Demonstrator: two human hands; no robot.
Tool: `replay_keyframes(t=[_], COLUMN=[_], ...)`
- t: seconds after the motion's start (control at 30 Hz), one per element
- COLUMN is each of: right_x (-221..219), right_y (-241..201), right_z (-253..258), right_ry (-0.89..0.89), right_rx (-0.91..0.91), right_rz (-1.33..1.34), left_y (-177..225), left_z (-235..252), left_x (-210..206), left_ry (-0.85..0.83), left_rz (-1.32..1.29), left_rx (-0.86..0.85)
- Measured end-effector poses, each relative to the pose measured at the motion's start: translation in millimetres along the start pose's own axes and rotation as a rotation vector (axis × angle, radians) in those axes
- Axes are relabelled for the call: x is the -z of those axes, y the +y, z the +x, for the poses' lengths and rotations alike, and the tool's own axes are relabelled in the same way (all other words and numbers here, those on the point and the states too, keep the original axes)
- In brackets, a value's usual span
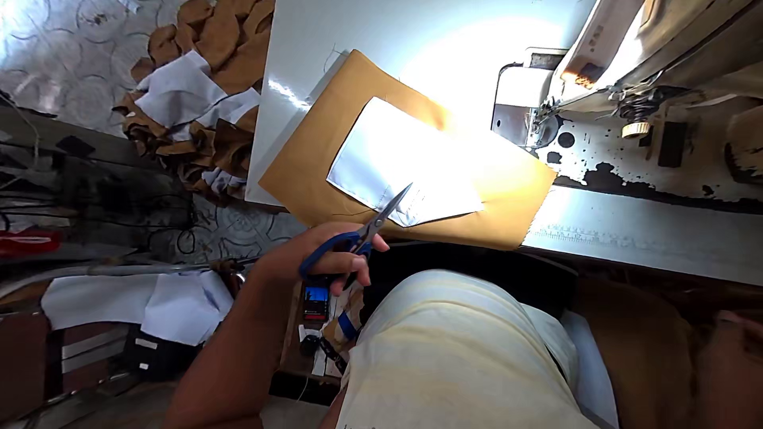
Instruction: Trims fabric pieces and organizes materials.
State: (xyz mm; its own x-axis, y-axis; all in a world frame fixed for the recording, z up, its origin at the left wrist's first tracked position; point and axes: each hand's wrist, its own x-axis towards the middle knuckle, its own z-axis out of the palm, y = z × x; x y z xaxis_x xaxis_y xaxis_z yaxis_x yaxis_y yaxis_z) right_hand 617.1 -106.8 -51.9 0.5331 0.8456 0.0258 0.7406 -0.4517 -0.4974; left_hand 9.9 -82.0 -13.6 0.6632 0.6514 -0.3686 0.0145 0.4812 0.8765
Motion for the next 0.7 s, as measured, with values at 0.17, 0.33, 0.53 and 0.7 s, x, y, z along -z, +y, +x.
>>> replay_keyframes(t=[0.17, 0.33, 0.53, 0.7], right_x=[-68, -108, -157, -164], right_y=[-72, -199, -296, -307], right_z=[-41, -96, -89, -64], right_ry=[-0.496, -0.518, -0.500, -0.432], right_rx=[0.242, 1.044, 1.253, 1.155], right_rz=[0.259, 0.514, 0.022, 0.046], left_y=[-10, -14, -8, -17], left_z=[-41, -40, -22, -11], left_x=[0, -11, -8, -18], left_ry=[0.129, 0.220, 0.380, 0.430], left_rz=[0.044, 0.087, 0.171, 0.102], left_rx=[0.122, 0.103, 0.147, 0.124])
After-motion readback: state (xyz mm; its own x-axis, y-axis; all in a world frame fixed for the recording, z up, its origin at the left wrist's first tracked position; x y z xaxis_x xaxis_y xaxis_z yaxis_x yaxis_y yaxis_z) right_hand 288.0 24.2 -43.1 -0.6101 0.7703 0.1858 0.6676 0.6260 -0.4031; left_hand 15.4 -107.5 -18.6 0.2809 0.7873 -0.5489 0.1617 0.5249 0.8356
